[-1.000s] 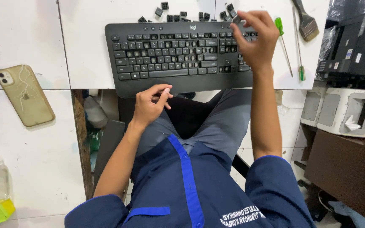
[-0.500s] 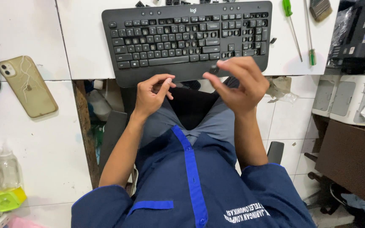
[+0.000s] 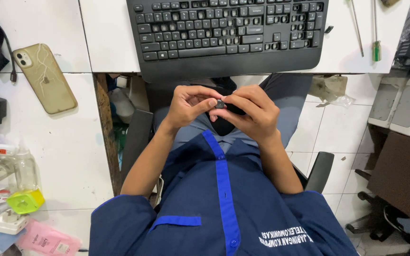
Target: Attaching individual keycaps to a computer keyboard by pressing them onto the switches.
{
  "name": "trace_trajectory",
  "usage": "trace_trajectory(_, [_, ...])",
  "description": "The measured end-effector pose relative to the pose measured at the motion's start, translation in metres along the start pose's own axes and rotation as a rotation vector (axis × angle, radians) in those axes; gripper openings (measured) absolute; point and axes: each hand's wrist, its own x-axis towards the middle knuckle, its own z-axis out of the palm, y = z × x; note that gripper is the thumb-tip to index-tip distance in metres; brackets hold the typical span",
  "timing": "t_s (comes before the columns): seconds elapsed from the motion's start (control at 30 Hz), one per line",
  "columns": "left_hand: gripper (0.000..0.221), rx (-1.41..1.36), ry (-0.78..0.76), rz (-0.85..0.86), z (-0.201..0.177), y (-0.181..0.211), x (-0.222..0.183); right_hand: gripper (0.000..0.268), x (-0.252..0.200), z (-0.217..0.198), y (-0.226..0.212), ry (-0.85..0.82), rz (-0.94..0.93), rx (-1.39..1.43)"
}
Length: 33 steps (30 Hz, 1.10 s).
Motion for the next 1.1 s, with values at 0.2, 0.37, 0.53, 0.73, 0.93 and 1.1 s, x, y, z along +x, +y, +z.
trace_trajectory(0.2, [0.015, -0.035, -0.012, -0.041, -0.003, -0.006, -0.001, 0.032, -0.005, -0.001, -0.002, 0.008, -0.002, 0.009])
trace_trajectory(0.37, [0.016, -0.078, -0.002, -0.065, -0.006, -0.011, -0.007, 0.035, -0.01, 0.0, -0.001, 0.029, -0.016, 0.052])
trace_trajectory(0.53, [0.015, -0.143, 0.0, -0.093, -0.001, -0.007, -0.005, 0.034, -0.005, -0.001, -0.008, 0.009, 0.044, 0.108])
trace_trajectory(0.73, [0.019, -0.16, -0.005, -0.092, 0.009, -0.002, -0.007, 0.032, -0.014, -0.004, 0.0, -0.007, 0.15, 0.273])
trace_trajectory(0.93, [0.028, -0.183, -0.045, -0.059, 0.0, -0.017, -0.012, 0.034, -0.02, -0.001, 0.003, -0.015, 0.197, 0.398])
trace_trajectory(1.1, [0.031, -0.175, -0.075, -0.033, 0.001, -0.013, -0.012, 0.036, -0.021, 0.0, 0.003, -0.015, 0.2, 0.445])
